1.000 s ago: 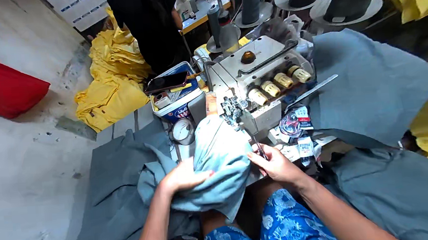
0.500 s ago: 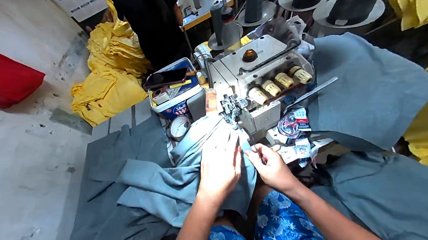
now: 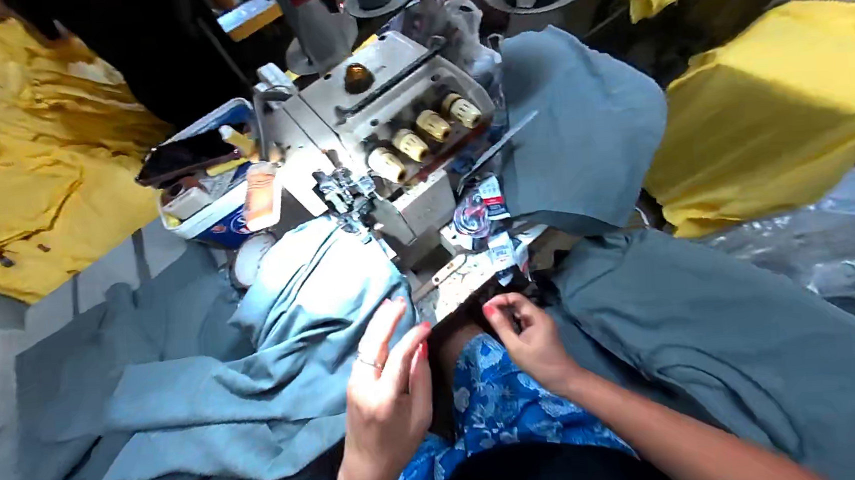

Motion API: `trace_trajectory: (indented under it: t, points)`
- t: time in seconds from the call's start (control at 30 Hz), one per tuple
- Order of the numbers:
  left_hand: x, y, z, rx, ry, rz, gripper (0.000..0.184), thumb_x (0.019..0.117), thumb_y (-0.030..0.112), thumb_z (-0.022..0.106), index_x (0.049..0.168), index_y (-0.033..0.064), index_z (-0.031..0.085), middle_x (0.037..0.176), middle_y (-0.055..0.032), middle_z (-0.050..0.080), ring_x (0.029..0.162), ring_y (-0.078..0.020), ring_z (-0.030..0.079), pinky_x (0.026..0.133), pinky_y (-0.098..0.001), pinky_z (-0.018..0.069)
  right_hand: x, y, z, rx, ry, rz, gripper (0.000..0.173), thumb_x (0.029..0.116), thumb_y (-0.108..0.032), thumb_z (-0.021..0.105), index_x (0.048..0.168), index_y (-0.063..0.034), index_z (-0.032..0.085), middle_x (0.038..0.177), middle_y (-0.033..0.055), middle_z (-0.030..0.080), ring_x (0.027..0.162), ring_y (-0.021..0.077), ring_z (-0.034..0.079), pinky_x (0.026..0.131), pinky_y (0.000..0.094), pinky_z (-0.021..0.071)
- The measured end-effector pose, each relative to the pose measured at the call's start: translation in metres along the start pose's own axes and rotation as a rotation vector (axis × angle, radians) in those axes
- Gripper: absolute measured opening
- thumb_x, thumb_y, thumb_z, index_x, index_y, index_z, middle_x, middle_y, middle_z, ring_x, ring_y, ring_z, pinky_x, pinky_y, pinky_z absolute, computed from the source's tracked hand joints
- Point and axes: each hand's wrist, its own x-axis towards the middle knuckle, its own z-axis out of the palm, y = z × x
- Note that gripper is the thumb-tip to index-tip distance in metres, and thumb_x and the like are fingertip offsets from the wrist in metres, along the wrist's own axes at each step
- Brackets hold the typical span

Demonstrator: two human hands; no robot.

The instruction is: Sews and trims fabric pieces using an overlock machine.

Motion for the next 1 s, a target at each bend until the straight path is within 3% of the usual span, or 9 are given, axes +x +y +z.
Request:
trace_trajectory:
  t: [0.2,0.3,0.47,0.53,0.63,0.7,0.8,0.87,1.0]
  points:
    - [-0.015,0.015,0.03,-0.439,-0.115,-0.132,0.016,0.096,0.002,0.061,0.107,-0.0047,0.07,0.118,-0.0152,0.069,0.11,-0.0075,0.066,0.093,-0.019,0.055,0.011,0.017,-0.028,0.233,0.175,0.509,0.019,0.1054,-0.014,0.054,0.114,0.0025,0.058,0.068,-0.0062,0.054,0.05,-0.0026,0.047,0.047,0.0135,0.0395]
    - [-0.018,0.016,0.035,-0.525,-0.146,-0.178,0.017,0.0963,0.001,0.06,0.109,-0.0047,0.069,0.117,-0.012,0.069,0.107,-0.0061,0.066,0.091,-0.0197,0.0558,0.003,0.036,-0.03,0.005,0.23,0.25,0.039,0.0975,-0.012,0.061,0.126,0.0138,0.053,0.085,0.0054,0.059,0.067,0.0003,0.051,0.064,0.0164,0.0454]
    - [-0.021,0.007,0.044,-0.488,-0.322,-0.362,0.021,0.0966,0.002,0.057,0.11,-0.0073,0.07,0.111,-0.0131,0.071,0.103,-0.0072,0.068,0.093,-0.0214,0.055,0.018,0.062,-0.047,-0.143,0.238,0.036,0.027,0.0998,-0.014,0.058,0.108,0.0115,0.064,0.088,0.0133,0.066,0.075,0.0062,0.059,0.071,0.0218,0.0502]
    - [-0.01,0.007,0.057,-0.304,-0.571,-0.496,0.028,0.1011,0.005,0.051,0.121,-0.0055,0.069,0.119,-0.0195,0.07,0.113,-0.02,0.066,0.102,-0.0327,0.0508,0.011,0.069,-0.047,-0.159,0.152,-0.128,0.024,0.0978,-0.012,0.059,0.101,0.0103,0.069,0.087,0.0147,0.07,0.073,0.0078,0.062,0.069,0.0216,0.0526]
    - [0.01,-0.001,0.104,-0.186,-0.913,-0.717,0.046,0.1071,0.005,0.039,0.152,-0.0049,0.041,0.149,-0.0278,0.05,0.141,-0.0354,0.048,0.119,-0.0467,0.0355,-0.014,0.067,-0.034,-0.13,0.024,-0.137,0.021,0.0948,-0.01,0.062,0.098,0.0087,0.071,0.089,0.0162,0.071,0.074,0.0111,0.064,0.07,0.0232,0.0541]
    - [0.015,-0.007,0.138,-0.161,-0.88,-0.805,0.054,0.1071,0.012,0.047,0.156,-0.0053,0.031,0.155,-0.0283,0.042,0.146,-0.0358,0.042,0.122,-0.0472,0.0318,-0.028,0.065,-0.023,-0.077,0.025,-0.08,0.018,0.0912,-0.008,0.065,0.096,0.0083,0.071,0.089,0.0154,0.071,0.073,0.0082,0.063,0.069,0.0196,0.0523]
    - [0.011,-0.014,0.169,-0.221,-0.699,-0.856,0.061,0.1008,0.031,0.065,0.144,-0.0084,0.048,0.145,-0.0288,0.053,0.141,-0.0351,0.048,0.119,-0.0477,0.0349,-0.04,0.065,-0.015,-0.021,0.076,-0.069,0.015,0.0885,-0.007,0.067,0.092,0.0068,0.071,0.09,0.0131,0.071,0.078,0.0038,0.063,0.072,0.0141,0.0512]
    - [-0.001,-0.023,0.179,-0.33,-0.602,-0.799,0.043,0.1031,0.024,0.06,0.132,-0.0083,0.061,0.132,-0.0258,0.063,0.13,-0.0299,0.058,0.114,-0.0435,0.0419,-0.039,0.064,-0.021,-0.031,0.09,-0.068,0.014,0.0887,-0.007,0.066,0.091,0.0063,0.071,0.088,0.0116,0.069,0.074,0.0016,0.06,0.068,0.0122,0.0489]
    - [-0.019,-0.017,0.148,-0.675,-0.534,-0.821,0.024,0.1018,0.008,0.058,0.117,-0.0101,0.061,0.102,-0.0114,0.072,0.09,-0.0057,0.068,0.087,-0.0256,0.0554,-0.028,0.051,-0.043,-0.082,0.051,-0.022,0.018,0.0937,-0.01,0.065,0.097,0.0066,0.071,0.091,0.0119,0.069,0.075,0.002,0.058,0.068,0.0132,0.0478]
